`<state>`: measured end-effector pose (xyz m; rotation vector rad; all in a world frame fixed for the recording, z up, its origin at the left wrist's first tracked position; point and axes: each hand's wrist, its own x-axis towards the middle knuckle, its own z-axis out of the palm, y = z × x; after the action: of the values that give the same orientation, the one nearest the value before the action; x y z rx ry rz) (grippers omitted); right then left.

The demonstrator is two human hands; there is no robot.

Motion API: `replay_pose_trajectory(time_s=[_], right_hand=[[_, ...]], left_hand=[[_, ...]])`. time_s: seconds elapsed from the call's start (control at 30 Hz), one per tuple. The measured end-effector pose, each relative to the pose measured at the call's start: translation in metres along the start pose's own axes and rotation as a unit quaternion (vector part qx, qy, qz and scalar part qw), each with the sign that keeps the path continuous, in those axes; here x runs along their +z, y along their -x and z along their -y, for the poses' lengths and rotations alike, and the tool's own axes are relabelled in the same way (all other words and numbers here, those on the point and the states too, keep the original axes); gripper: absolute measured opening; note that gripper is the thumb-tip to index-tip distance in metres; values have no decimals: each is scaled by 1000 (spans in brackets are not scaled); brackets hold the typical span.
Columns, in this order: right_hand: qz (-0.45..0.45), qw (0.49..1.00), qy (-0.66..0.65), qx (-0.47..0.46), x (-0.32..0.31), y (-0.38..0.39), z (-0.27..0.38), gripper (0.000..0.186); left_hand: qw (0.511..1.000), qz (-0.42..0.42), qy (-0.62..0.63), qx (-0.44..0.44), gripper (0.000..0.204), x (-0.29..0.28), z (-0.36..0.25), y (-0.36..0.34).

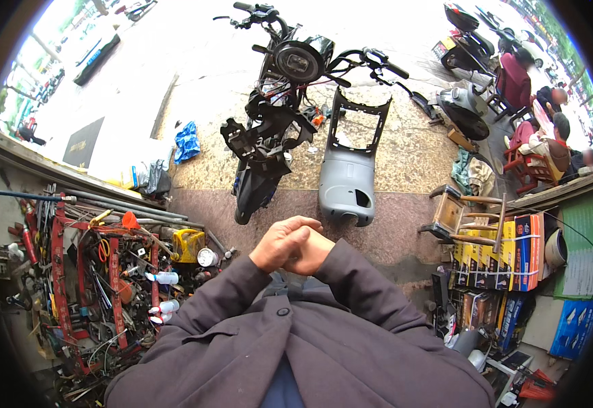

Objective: The person removes the scooter seat, adjusts the battery and wires, retrieves a plastic bag of parts from a box, and handles the parts near the open battery compartment.

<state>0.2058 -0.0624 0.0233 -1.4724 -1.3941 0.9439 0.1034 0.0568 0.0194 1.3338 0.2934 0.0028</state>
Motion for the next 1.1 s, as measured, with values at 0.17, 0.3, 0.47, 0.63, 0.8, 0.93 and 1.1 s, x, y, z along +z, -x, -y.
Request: replay_pose_trajectory(time_s=[0.17, 0.3, 0.47, 0.63, 0.8, 0.93, 1.1], right_hand=[[-30, 950, -308, 48, 1, -27, 16, 31], [-95, 944, -300, 98, 6, -34, -15, 58], [-172, 942, -15, 287, 8, -6, -59, 48], [-191, 902, 50, 385, 22, 40, -88, 47], [-172, 906, 58, 383, -6, 78, -125, 47], [-162, 906, 60, 385, -61, 106, -151, 46], [-157, 904, 47, 395, -140, 132, -172, 49]], left_hand=[[984, -34, 173, 29, 38, -27, 1, 2], [964, -151, 215, -48, 35, -46, 18, 5], [947, -196, 196, -162, 32, -92, 38, -2], [934, -216, 180, -220, 32, -108, 57, -34], [933, -232, 150, -230, 30, -83, 71, -81], [917, -279, 153, -243, 31, -42, 71, -122], [926, -265, 164, -213, 34, 18, 61, -168]])
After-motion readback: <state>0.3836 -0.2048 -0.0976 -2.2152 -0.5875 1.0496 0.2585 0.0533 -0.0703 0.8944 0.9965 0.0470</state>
